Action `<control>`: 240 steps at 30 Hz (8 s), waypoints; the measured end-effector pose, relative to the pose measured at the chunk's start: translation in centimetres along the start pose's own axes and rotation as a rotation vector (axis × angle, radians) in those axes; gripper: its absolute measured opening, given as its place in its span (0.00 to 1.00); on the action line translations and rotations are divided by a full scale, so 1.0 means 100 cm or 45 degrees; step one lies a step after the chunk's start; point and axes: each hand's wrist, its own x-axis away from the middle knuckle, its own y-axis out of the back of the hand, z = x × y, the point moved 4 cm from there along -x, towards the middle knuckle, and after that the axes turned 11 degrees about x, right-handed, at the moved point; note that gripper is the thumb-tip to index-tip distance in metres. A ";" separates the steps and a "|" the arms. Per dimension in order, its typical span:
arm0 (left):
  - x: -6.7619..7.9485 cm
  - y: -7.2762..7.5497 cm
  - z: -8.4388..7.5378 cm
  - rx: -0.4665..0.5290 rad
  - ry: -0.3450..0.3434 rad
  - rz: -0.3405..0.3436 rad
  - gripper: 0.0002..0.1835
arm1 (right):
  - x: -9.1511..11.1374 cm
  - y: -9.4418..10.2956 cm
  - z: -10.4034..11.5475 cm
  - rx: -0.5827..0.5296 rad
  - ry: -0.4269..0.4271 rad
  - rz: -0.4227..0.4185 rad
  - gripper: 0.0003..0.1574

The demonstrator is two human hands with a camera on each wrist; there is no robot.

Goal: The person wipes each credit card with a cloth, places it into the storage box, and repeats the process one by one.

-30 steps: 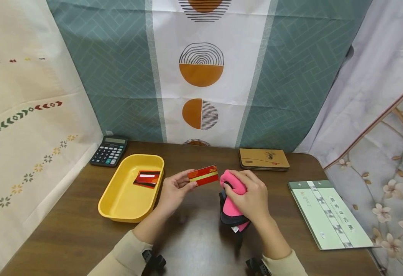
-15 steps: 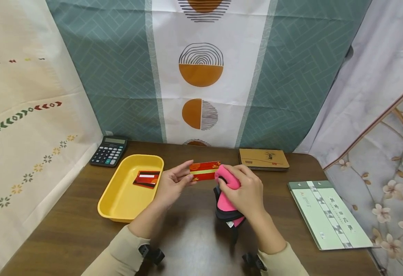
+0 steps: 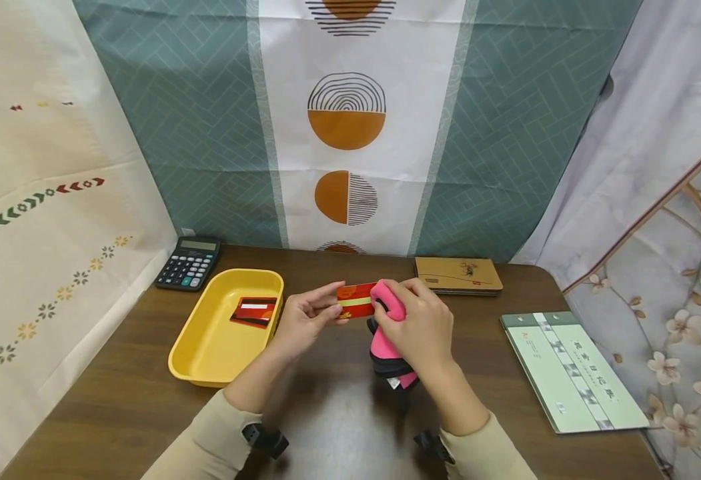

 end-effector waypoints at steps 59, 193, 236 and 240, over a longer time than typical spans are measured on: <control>0.007 -0.011 0.013 0.024 0.096 0.019 0.22 | 0.012 -0.004 0.020 -0.008 0.061 -0.015 0.22; 0.004 -0.009 0.009 0.334 -0.013 -0.236 0.22 | 0.006 -0.004 0.007 -0.071 0.009 -0.116 0.23; 0.018 0.037 0.007 0.051 0.063 -0.417 0.27 | 0.010 -0.001 -0.014 -0.121 -0.093 -0.118 0.23; 0.018 0.056 0.003 -0.007 0.079 -0.500 0.26 | 0.011 0.001 -0.020 -0.134 -0.106 -0.141 0.23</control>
